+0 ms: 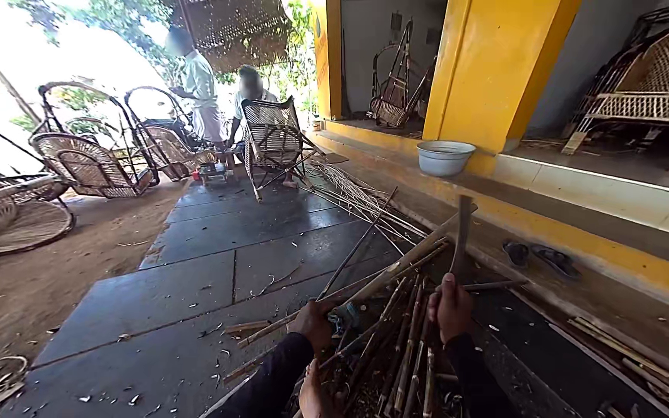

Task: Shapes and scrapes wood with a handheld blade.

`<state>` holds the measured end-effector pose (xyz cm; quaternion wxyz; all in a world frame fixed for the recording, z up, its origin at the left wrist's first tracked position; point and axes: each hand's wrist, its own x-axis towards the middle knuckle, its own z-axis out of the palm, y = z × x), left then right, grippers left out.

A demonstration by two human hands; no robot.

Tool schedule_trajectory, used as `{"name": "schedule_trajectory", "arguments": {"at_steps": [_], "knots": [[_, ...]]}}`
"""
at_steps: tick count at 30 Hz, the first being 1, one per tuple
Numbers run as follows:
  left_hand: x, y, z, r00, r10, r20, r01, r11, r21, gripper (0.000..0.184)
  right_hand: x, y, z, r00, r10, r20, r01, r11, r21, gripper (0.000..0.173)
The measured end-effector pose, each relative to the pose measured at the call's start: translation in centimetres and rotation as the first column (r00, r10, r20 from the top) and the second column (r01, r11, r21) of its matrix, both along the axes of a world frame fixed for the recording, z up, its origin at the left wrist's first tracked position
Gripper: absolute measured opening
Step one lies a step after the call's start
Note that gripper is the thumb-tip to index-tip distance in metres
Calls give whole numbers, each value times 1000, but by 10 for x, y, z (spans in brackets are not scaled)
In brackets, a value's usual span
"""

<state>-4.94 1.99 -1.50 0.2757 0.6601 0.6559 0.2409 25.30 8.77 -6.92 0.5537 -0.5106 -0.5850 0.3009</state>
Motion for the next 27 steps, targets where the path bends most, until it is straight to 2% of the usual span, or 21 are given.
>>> {"name": "schedule_trajectory", "arguments": {"at_steps": [2,3,4,6,7,9,10,11,13,14,15,16,17,18,20,21,22,23,24,25,27], "knots": [[-8,6,-9,997,45,-70,-48,998,-44,20,-12,-6,-14,961,43,273,-47,999,8,47],[-15,12,-12,992,69,-102,-75,995,-65,22,-18,-8,-14,931,66,359,-74,997,8,49],[-19,13,-15,990,83,-114,-93,992,-89,22,-16,-8,-14,930,73,361,-77,997,-4,50],[-22,9,-16,985,98,-144,-115,987,-115,22,-11,-7,-16,982,28,185,-26,1000,-12,48],[-20,7,-14,980,113,-162,-133,984,-117,23,-14,-7,-16,985,36,170,-34,999,-15,48],[-21,5,-10,972,145,-184,-172,975,-139,25,-29,-15,-17,912,95,400,-113,993,24,52],[-23,6,-8,969,156,-193,-186,971,-148,25,-33,-16,-14,895,106,434,-133,991,31,52],[-23,5,-5,967,159,-200,-192,968,-159,25,-32,-15,-11,911,77,405,-101,994,38,52],[-18,2,-2,964,161,-210,-196,968,-157,24,-26,-8,-9,975,22,223,-30,999,32,46],[-16,1,0,966,166,-200,-198,969,-150,23,-28,-7,-8,970,64,236,-66,998,0,45],[-15,0,0,965,172,-196,-203,967,-152,24,-35,-11,-9,913,147,381,-143,989,-39,48],[-16,1,-1,963,179,-199,-210,967,-145,25,-46,-16,-5,809,234,539,-221,971,-91,53],[-18,3,-1,963,185,-197,-213,968,-131,26,-55,-19,1,742,281,609,-265,957,-118,57],[-18,2,-1,963,186,-196,-213,969,-124,25,-58,-19,2,773,262,578,-257,962,-93,56],[-16,0,4,957,195,-214,-224,967,-118,24,-58,-8,-5,958,136,254,-151,988,40,47],[-14,-1,7,954,208,-215,-236,964,-118,24,-61,-4,-5,970,115,214,-131,990,61,46],[-13,-3,8,950,224,-218,-254,960,-121,24,-64,-7,-4,929,130,347,-159,986,55,49],[-15,-3,9,944,242,-226,-273,955,-119,24,-71,-14,1,834,183,521,-214,977,0,56],[-17,-1,10,939,256,-228,-287,952,-110,25,-76,-18,8,770,224,597,-251,967,-39,58],[-17,0,11,936,268,-230,-298,949,-107,26,-75,-18,10,807,219,549,-243,970,-31,56],[-14,-4,15,929,282,-239,-314,944,-104,25,-68,-8,5,968,120,220,-129,991,29,46]]}}
